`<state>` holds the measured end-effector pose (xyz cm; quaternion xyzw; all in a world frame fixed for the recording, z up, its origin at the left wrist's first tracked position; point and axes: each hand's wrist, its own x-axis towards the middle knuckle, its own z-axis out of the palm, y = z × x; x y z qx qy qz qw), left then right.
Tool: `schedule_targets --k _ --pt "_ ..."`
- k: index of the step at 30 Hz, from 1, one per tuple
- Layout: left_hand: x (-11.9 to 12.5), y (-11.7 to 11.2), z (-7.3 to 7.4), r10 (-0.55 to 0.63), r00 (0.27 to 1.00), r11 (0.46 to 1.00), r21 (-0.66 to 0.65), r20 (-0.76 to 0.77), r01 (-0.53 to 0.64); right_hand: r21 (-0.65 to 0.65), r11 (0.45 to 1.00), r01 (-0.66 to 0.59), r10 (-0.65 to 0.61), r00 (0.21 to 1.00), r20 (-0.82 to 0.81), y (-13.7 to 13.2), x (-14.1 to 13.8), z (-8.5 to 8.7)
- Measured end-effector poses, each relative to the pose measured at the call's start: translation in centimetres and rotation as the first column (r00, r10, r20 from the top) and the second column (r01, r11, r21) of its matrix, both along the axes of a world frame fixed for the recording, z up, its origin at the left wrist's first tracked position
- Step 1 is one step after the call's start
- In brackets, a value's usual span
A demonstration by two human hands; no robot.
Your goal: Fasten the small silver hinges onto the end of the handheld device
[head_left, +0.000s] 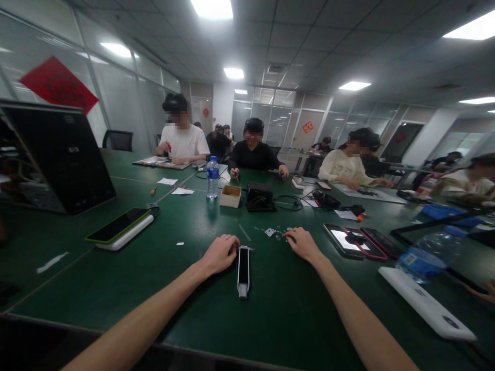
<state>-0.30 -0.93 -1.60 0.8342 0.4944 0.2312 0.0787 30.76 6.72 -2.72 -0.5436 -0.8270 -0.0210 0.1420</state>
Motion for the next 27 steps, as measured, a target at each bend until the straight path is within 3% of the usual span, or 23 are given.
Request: schedule_targets --k 12,23,27 --pt "-0.1 0.0 0.0 -0.004 1.000 1.000 -0.004 0.015 0.004 -0.101 0.995 -0.015 0.010 0.999 -0.045 1.1 0.8 -0.6" --pt "-0.2 0.1 -0.3 -0.018 1.000 1.000 0.013 0.013 0.018 -0.218 0.974 -0.061 0.035 0.992 -0.124 0.7 1.6 0.2" --pt "-0.2 0.3 -0.5 -0.007 1.000 1.000 0.010 0.013 0.007 -0.177 0.979 -0.103 0.091 0.993 -0.075 0.9 1.6 0.2"
